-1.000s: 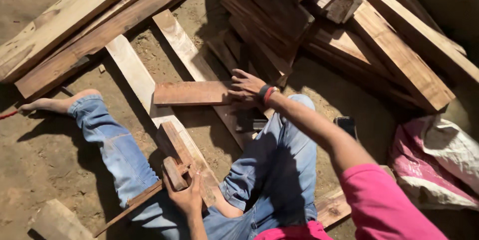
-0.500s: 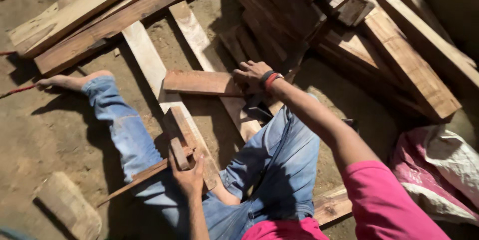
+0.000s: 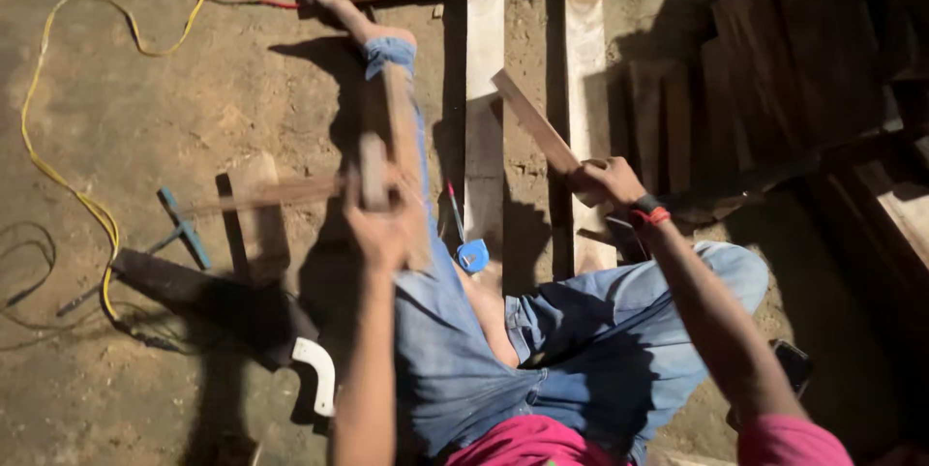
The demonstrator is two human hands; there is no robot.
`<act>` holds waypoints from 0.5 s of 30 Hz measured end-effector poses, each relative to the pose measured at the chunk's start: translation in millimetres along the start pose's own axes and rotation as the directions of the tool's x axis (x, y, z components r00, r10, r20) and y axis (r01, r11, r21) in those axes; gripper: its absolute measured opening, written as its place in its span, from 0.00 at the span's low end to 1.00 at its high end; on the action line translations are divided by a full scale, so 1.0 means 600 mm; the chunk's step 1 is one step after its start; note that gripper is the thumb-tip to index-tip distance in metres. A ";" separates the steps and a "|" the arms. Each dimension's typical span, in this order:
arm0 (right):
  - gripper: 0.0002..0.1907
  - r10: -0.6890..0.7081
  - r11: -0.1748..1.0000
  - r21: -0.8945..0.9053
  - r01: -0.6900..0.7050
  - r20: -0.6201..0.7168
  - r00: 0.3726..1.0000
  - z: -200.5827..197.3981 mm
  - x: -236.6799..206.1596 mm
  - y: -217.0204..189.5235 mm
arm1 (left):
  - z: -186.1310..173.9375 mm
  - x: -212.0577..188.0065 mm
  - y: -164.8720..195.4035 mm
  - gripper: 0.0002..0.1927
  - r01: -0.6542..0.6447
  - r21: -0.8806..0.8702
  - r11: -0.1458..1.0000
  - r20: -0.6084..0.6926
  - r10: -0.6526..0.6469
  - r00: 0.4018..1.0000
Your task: The person sits on the ground and sands several small wooden planks using a sanding block. They measure and mark the wood with a square and pencil, then continue sanding the pieces one by one.
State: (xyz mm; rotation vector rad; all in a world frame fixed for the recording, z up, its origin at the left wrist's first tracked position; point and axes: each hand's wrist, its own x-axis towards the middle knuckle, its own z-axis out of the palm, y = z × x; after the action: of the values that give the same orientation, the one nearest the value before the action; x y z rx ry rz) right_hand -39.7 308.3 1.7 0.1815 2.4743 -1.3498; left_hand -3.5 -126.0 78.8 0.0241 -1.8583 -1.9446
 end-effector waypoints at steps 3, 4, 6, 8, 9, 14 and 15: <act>0.29 0.035 0.824 0.567 -0.025 -0.005 0.999 0.070 -0.017 -0.013 | -0.067 0.122 0.010 0.35 -0.054 0.428 0.902 -0.013 0.066 0.998; 0.28 0.082 0.787 0.616 -0.049 -0.026 0.996 0.092 -0.026 -0.025 | -0.088 0.151 0.014 0.37 -0.202 0.479 0.854 0.018 0.220 0.975; 0.27 0.091 0.735 0.677 -0.045 -0.034 0.995 0.132 -0.040 -0.056 | -0.112 0.166 0.015 0.38 -0.286 0.441 0.851 -0.025 0.330 0.944; 0.26 0.022 0.707 0.707 -0.010 -0.007 1.000 0.174 -0.051 -0.097 | -0.123 0.140 0.016 0.36 -0.163 0.261 0.952 -0.179 0.213 0.960; 0.26 -0.005 0.730 0.684 0.018 -0.021 1.000 0.198 -0.054 -0.124 | -0.123 0.116 0.018 0.32 -0.072 0.116 0.991 -0.250 0.099 0.963; 0.28 -0.253 0.811 0.531 0.246 -0.061 0.966 0.327 -0.016 -0.316 | -0.113 -0.002 0.018 0.21 0.009 -0.056 0.998 -0.483 -0.036 0.875; 0.29 -0.193 0.885 0.430 0.177 -0.007 0.981 0.345 -0.007 -0.358 | -0.116 -0.012 0.017 0.21 -0.003 -0.081 0.997 -0.515 -0.039 0.856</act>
State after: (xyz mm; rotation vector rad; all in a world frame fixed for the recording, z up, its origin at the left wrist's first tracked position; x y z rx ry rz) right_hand -47.1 18.0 69.8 0.0157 2.1724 -1.9534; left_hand 28.0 -189.1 79.6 0.4944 -1.4236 -1.7913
